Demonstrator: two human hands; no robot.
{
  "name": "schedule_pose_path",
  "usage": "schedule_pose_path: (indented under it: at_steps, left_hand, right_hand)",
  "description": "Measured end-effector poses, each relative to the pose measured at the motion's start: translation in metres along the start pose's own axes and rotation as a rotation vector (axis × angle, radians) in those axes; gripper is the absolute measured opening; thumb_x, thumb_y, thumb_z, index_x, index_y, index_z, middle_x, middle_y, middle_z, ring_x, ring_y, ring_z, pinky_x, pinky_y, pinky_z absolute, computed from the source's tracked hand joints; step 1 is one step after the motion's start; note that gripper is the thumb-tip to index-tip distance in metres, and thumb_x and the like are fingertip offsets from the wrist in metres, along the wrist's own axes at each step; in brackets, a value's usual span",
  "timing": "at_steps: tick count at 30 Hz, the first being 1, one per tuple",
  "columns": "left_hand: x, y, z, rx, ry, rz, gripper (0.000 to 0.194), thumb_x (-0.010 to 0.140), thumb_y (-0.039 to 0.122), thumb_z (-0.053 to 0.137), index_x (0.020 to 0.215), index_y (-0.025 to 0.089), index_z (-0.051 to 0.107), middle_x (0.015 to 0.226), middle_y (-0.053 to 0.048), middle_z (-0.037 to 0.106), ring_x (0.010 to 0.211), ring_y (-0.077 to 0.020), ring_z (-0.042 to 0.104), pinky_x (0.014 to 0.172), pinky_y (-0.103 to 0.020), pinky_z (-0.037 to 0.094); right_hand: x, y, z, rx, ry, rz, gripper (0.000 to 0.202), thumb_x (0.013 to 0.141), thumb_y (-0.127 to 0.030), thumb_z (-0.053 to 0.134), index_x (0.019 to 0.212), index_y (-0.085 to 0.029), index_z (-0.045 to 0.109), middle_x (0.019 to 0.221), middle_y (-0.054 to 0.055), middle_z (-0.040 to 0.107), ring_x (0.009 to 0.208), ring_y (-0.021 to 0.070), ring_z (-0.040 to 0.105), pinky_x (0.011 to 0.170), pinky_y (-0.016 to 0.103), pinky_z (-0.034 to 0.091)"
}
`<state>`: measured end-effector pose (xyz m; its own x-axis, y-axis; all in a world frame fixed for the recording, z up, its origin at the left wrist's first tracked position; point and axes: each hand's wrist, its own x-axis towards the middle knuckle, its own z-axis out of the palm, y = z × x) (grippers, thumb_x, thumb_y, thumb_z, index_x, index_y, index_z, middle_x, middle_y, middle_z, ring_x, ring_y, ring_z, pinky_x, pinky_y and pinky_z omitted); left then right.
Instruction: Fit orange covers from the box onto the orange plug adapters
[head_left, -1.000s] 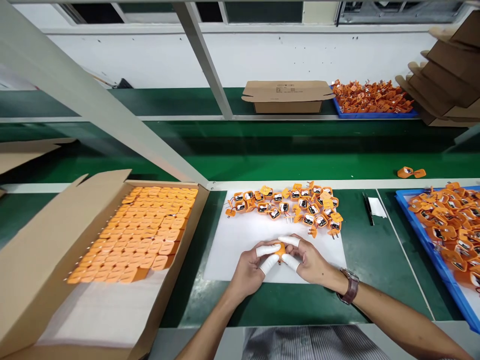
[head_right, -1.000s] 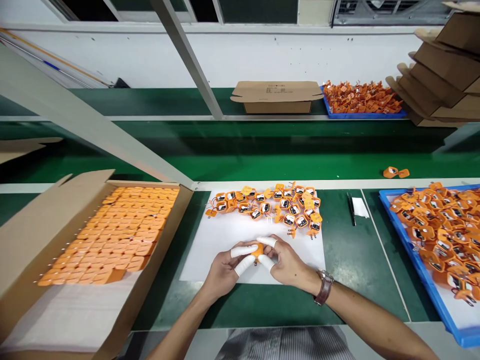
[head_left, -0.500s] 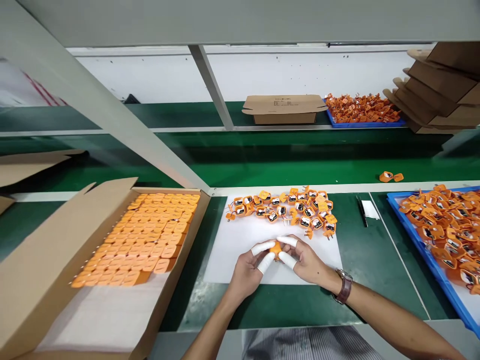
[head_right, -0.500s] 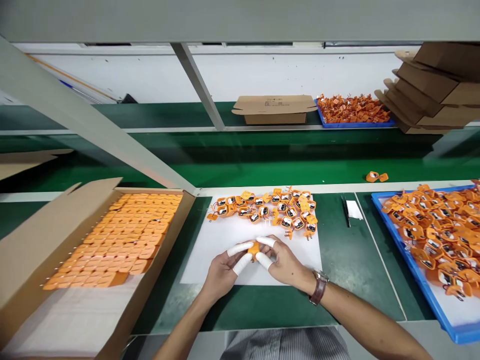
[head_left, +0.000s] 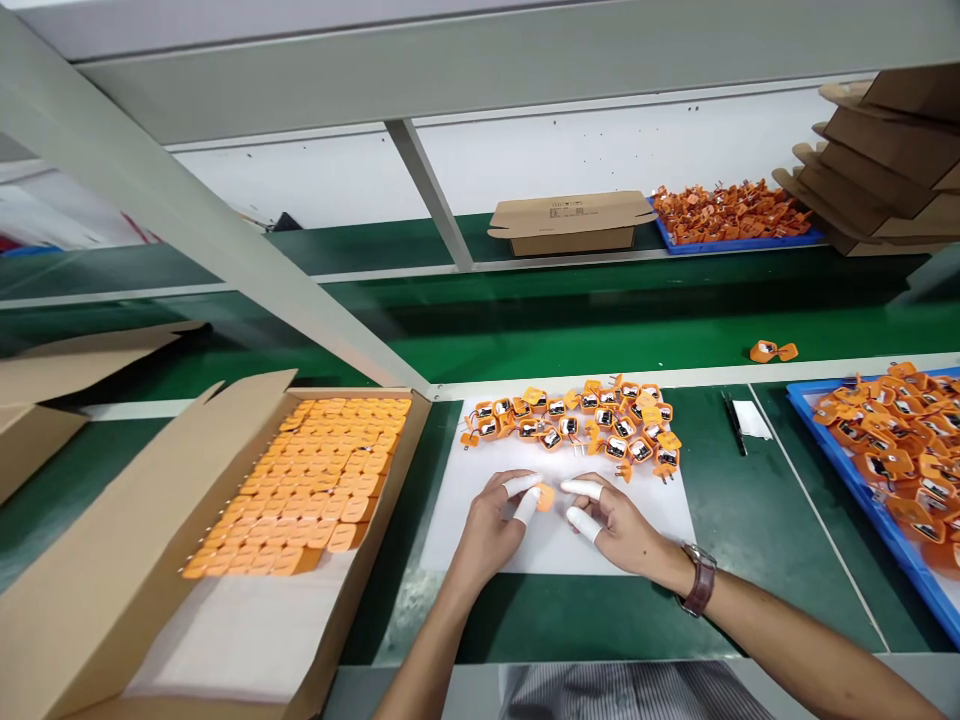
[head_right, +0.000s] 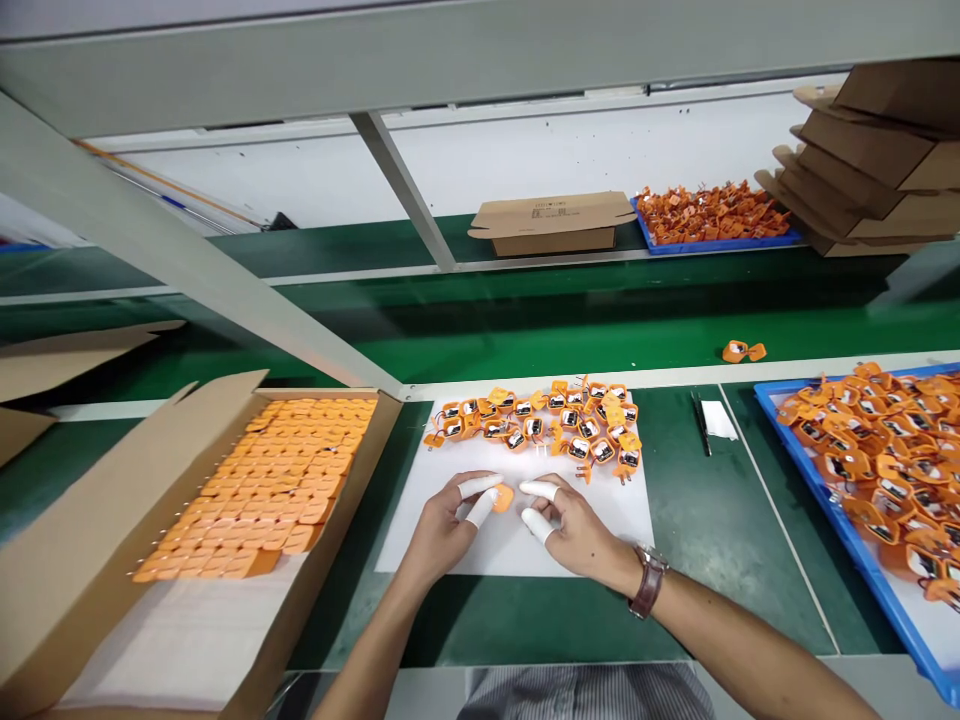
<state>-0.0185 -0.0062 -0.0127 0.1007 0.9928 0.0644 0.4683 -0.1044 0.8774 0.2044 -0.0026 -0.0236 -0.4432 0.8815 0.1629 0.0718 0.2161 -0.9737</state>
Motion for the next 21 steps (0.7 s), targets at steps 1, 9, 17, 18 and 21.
schedule_pose_path:
  at_steps: [1,9,17,18,21]
  left_hand:
    - [0.001,-0.002,0.000,-0.017,-0.002,-0.029,0.027,0.092,0.028,0.061,0.115,0.024,0.074,0.120,-0.010,0.071,0.109,-0.0251,0.068,0.091,-0.038,0.058]
    - [-0.005,0.005,-0.006,-0.104,0.061,-0.227,0.040,0.093,0.046,0.060,0.125,0.022,0.066,0.108,-0.009,0.073,0.089,-0.0220,0.069,0.082,-0.036,0.058]
    - [-0.011,0.012,0.009,0.267,0.064,0.009,0.042,0.086,0.032,0.072,0.125,0.023,0.060,0.119,-0.010,0.065,0.071,-0.0166,0.062,0.071,-0.034,0.057]
    - [-0.011,0.013,0.012,0.277,0.078,0.021,0.036,0.087,0.030,0.069,0.121,0.023,0.061,0.119,-0.010,0.064,0.072,-0.0167,0.063,0.070,-0.033,0.057]
    - [-0.013,0.024,0.005,0.254,0.121,0.076,0.030,0.089,0.024,0.065,0.119,0.022,0.061,0.112,-0.009,0.063,0.076,-0.0168,0.064,0.070,-0.031,0.057]
  right_hand:
    - [0.000,0.000,0.000,0.002,0.000,0.003,0.031,0.099,-0.029,0.054,0.130,-0.024,0.056,0.102,0.005,0.058,0.076,0.0137,0.060,0.070,0.030,0.053]
    - [0.000,0.003,0.000,0.039,-0.016,0.015,0.031,0.101,-0.029,0.052,0.131,-0.025,0.055,0.106,0.007,0.058,0.073,0.0130,0.062,0.067,0.030,0.053]
    - [0.000,0.007,0.001,0.031,-0.018,0.025,0.033,0.101,-0.034,0.052,0.133,-0.026,0.054,0.103,0.006,0.057,0.074,0.0138,0.061,0.070,0.031,0.056]
    - [0.000,0.007,0.001,0.035,-0.020,0.022,0.033,0.101,-0.034,0.053,0.133,-0.026,0.054,0.107,0.007,0.057,0.076,0.0140,0.062,0.072,0.032,0.057]
    - [-0.003,0.006,0.001,0.033,-0.022,0.017,0.032,0.101,-0.034,0.053,0.132,-0.028,0.055,0.118,0.009,0.056,0.081,0.0151,0.063,0.079,0.034,0.059]
